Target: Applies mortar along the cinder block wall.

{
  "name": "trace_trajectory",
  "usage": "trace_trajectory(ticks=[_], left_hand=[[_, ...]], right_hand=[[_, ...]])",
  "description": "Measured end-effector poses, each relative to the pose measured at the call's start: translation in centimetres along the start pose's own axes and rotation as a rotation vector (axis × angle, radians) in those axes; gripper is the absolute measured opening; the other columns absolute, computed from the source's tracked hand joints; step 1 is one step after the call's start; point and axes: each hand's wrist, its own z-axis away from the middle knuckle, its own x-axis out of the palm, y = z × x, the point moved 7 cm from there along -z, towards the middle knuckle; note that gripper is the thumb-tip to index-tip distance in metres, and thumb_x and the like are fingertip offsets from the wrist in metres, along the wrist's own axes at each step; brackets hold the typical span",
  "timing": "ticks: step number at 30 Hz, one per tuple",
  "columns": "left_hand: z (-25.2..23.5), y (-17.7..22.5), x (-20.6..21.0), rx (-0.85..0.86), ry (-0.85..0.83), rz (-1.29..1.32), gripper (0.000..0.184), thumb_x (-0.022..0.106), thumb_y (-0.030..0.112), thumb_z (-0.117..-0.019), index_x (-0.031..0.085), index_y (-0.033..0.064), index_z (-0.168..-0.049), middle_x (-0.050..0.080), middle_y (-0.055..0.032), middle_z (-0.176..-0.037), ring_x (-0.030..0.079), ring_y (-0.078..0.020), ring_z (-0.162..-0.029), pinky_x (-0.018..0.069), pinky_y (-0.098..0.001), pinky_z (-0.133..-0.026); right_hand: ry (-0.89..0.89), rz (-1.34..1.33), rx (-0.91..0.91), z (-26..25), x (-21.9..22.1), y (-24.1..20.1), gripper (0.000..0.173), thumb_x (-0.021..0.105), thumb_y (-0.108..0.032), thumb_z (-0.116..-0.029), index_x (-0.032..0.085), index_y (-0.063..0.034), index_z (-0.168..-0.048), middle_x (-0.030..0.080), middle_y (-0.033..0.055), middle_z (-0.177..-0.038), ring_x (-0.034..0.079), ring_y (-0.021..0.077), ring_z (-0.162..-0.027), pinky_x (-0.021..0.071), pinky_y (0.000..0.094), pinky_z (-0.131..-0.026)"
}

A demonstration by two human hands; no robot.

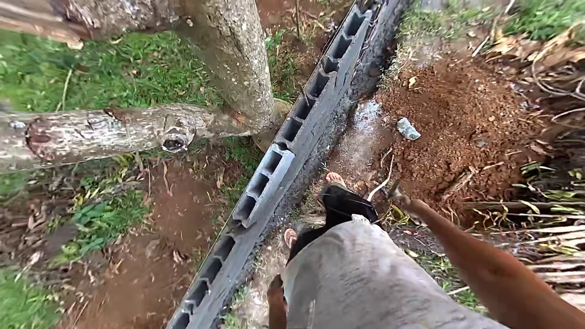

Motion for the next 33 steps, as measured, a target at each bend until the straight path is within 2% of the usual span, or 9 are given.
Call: trace_trajectory(ticks=[3,7,11,14,19,23,26,30,33], left_hand=[[-8.7,-9.0,-2.6,-0.278,-0.086,0.298,0.040,0.047,0.025,-0.1101,0.052,-0.0044,-0.136,0.060,-0.0227,-0.116,0.059,-0.0253,-0.089,0.0529,-0.0428,-0.079],[-13.6,-13.9,-8.9,-0.319,-0.063,0.300,0.045,0.048,0.030,-0.1089,0.052,-0.0021,-0.140,0.060,-0.0250,-0.129,0.062,-0.0334,-0.104,0.0540,-0.0518,-0.087],[-15.5,-18.1,-13.9,-0.209,-0.135,-0.190,0.049,0.061,0.030,-0.1038,0.059,-0.0127,-0.129,0.063,-0.0337,-0.125,0.062,-0.0453,-0.116,0.0500,-0.0609,-0.099],[-16.2,-15.3,-14.4,-0.008,-0.305,-0.475,0.044,0.069,0.027,-0.0986,0.064,-0.0080,-0.126,0.064,-0.0332,-0.124,0.061,-0.0477,-0.120,0.0465,-0.0639,-0.103],[-15.5,4.4,-13.5,0.427,-0.462,-0.505,0.050,0.063,0.031,-0.1021,0.057,0.0013,-0.141,0.063,-0.0248,-0.133,0.061,-0.0398,-0.125,0.0459,-0.0601,-0.108],[-13.5,26.5,-18.1,0.905,-0.158,-0.556,0.047,0.054,0.033,-0.1056,0.057,0.0033,-0.141,0.058,-0.0233,-0.142,0.056,-0.0384,-0.132,0.0434,-0.0594,-0.111],[-13.5,39.5,-19.3,1.147,0.111,-0.644,0.045,0.051,0.029,-0.1061,0.057,-0.0024,-0.138,0.055,-0.0321,-0.140,0.050,-0.0514,-0.133,0.0380,-0.0678,-0.110],[-17.9,49.9,-14.0,1.345,0.246,-0.848,0.048,0.046,0.029,-0.1060,0.055,-0.0040,-0.139,0.046,-0.0325,-0.148,0.039,-0.0538,-0.141,0.0300,-0.0691,-0.114],[-22.6,52.8,-8.8,1.379,0.193,-1.022,0.057,0.041,0.038,-0.1066,0.049,-0.0008,-0.147,0.036,-0.0325,-0.157,0.028,-0.0541,-0.148,0.0225,-0.0687,-0.119]], right_hand=[[0.091,-0.070,0.091,3.3,4.7,3.9,0.053,0.062,-0.032,-0.1025,0.057,0.0116,-0.133,0.057,0.0342,-0.136,0.058,0.0458,-0.128,0.0459,0.0622,-0.105],[0.185,-0.134,0.128,9.6,11.0,6.2,0.056,0.059,-0.037,-0.1045,0.057,0.0094,-0.135,0.057,0.0326,-0.138,0.057,0.0445,-0.129,0.0453,0.0614,-0.106],[0.212,-0.084,0.118,14.6,15.5,7.0,0.052,0.057,-0.035,-0.1047,0.059,0.0091,-0.131,0.059,0.0321,-0.135,0.059,0.0445,-0.127,0.0465,0.0624,-0.105],[0.229,-0.061,0.091,16.8,16.6,6.5,0.049,0.060,-0.033,-0.1036,0.060,0.0084,-0.131,0.061,0.0324,-0.132,0.061,0.0461,-0.124,0.0480,0.0639,-0.102],[0.220,-0.138,0.064,15.4,17.9,5.8,0.049,0.065,-0.031,-0.1015,0.058,0.0062,-0.133,0.061,0.0323,-0.130,0.061,0.0470,-0.121,0.0491,0.0644,-0.100],[0.150,-0.171,0.000,12.9,18.5,1.8,0.049,0.064,-0.030,-0.1015,0.058,0.0068,-0.133,0.062,0.0326,-0.128,0.063,0.0471,-0.118,0.0494,0.0637,-0.099],[0.089,-0.215,-0.096,11.3,19.0,-2.8,0.050,0.063,-0.028,-0.1019,0.054,0.0063,-0.137,0.061,0.0325,-0.130,0.061,0.0472,-0.121,0.0468,0.0644,-0.103],[0.048,-0.468,-0.270,7.8,18.6,-9.6,0.052,0.064,-0.025,-0.1013,0.050,0.0020,-0.144,0.061,0.0307,-0.130,0.061,0.0455,-0.119,0.0470,0.0634,-0.102],[-0.005,-0.658,-0.334,3.6,18.1,-15.1,0.062,0.064,-0.026,-0.1006,0.040,-0.0056,-0.154,0.061,0.0275,-0.134,0.064,0.0415,-0.118,0.0503,0.0605,-0.101]])
